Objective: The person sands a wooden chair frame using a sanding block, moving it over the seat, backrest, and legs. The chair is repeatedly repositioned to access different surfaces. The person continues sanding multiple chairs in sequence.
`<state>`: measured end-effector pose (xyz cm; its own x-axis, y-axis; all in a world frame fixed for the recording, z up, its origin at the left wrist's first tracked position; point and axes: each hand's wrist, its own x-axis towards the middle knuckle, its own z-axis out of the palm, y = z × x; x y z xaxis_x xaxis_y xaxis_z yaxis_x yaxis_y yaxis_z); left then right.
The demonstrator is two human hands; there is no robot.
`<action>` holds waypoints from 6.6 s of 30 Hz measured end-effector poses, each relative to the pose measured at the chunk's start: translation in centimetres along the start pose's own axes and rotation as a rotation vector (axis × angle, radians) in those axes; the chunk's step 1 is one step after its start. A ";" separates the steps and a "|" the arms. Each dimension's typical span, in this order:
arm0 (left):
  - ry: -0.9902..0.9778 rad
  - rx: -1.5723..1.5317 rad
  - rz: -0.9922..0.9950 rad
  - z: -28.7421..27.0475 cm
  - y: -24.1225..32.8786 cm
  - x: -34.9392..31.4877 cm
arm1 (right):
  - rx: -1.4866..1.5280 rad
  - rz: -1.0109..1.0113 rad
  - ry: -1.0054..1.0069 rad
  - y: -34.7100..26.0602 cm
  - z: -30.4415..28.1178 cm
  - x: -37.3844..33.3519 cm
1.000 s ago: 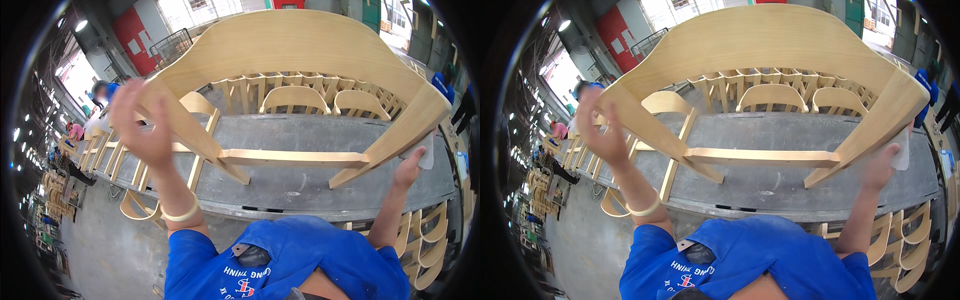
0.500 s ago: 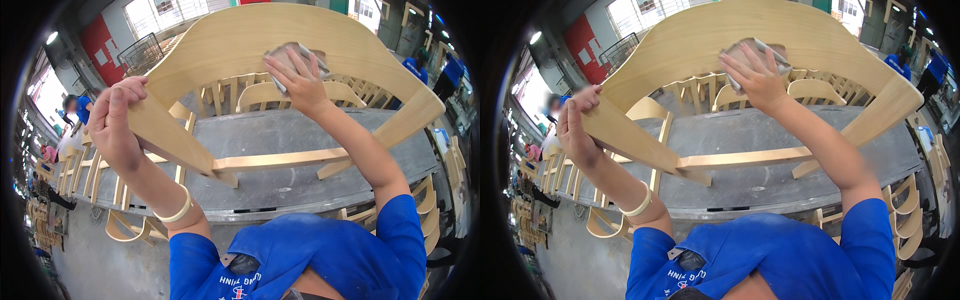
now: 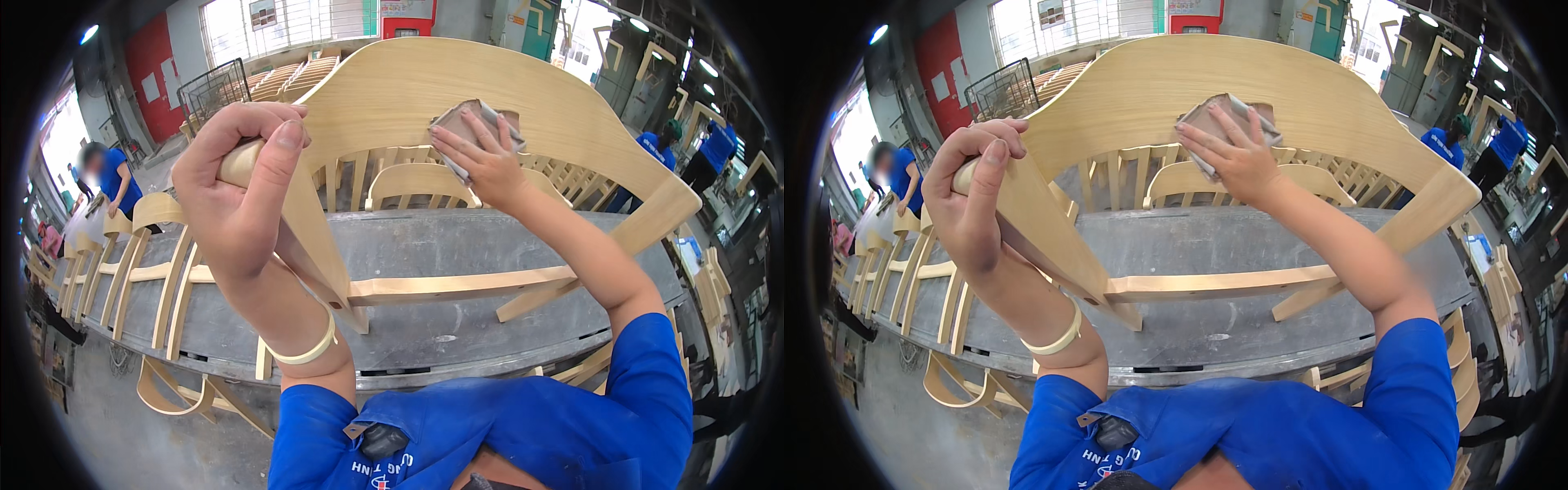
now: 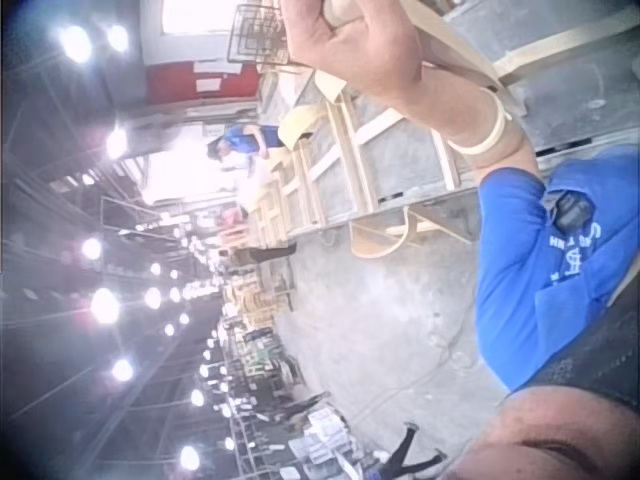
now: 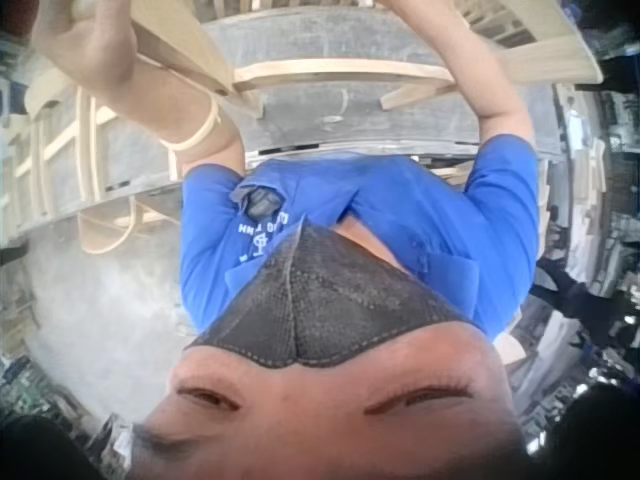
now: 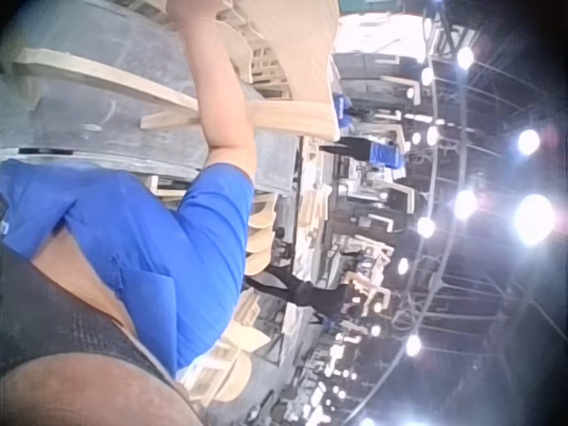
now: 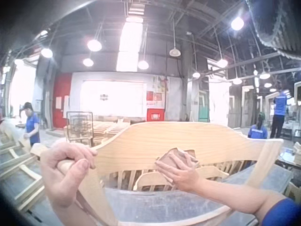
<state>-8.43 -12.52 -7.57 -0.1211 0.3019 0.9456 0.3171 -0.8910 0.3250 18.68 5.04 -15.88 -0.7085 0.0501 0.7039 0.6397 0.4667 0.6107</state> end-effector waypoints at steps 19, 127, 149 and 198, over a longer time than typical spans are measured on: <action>0.017 -0.025 0.015 1.0 -1.2 0.4 | -0.010 -0.049 -0.167 0.9 0.8 0.9; 0.098 -0.001 0.085 4.6 -4.4 1.3 | 0.153 0.119 -0.253 2.5 3.1 -1.7; 0.026 -0.073 0.019 4.8 -2.5 2.0 | 0.171 0.057 -0.120 3.7 1.1 -1.0; 0.032 0.018 0.011 5.9 0.5 -1.0 | 0.628 0.164 0.324 -6.8 -0.5 4.4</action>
<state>-2.61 -11.25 -8.25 -0.1474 0.2805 0.9485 0.3351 -0.8881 0.3147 11.33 1.70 -16.71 -0.4322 -0.0562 0.9000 0.3693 0.8995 0.2335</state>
